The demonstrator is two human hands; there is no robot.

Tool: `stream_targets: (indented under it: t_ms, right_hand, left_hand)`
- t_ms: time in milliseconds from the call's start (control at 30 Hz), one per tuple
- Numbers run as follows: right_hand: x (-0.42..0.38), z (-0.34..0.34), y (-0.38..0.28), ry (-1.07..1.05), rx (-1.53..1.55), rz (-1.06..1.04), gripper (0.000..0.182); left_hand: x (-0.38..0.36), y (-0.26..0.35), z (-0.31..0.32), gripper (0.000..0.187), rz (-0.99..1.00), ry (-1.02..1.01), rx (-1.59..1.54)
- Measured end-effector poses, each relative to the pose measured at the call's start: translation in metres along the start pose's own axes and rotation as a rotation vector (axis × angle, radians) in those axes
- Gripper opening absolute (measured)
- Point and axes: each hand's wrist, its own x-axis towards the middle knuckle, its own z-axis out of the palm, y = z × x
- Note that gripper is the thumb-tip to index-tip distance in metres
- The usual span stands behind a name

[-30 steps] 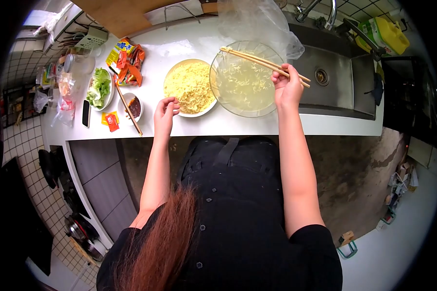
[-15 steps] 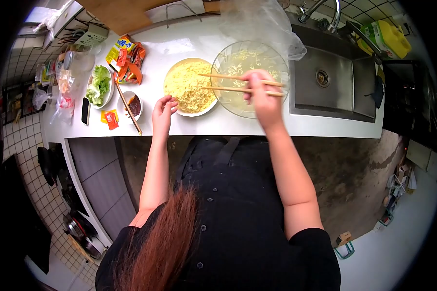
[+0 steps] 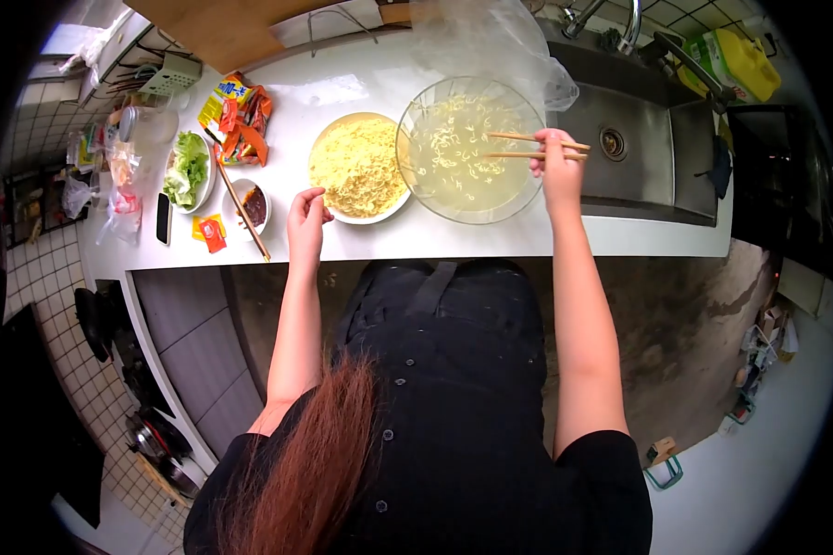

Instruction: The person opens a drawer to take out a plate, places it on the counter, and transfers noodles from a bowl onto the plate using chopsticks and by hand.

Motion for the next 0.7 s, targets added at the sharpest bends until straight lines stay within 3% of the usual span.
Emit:
stream_targets:
  t_ms: [433,700]
  right_hand:
    - [-0.006,0.03,0.014,0.051,0.464,0.22,0.021]
    - [-0.029,0.058,-0.049,-0.095,0.531,0.091,0.021]
  left_hand:
    - [-0.006,-0.003,-0.001,0.017,0.014,-0.016,0.01]
    - [-0.007,-0.005,-0.003,0.018,0.004,-0.022,0.002]
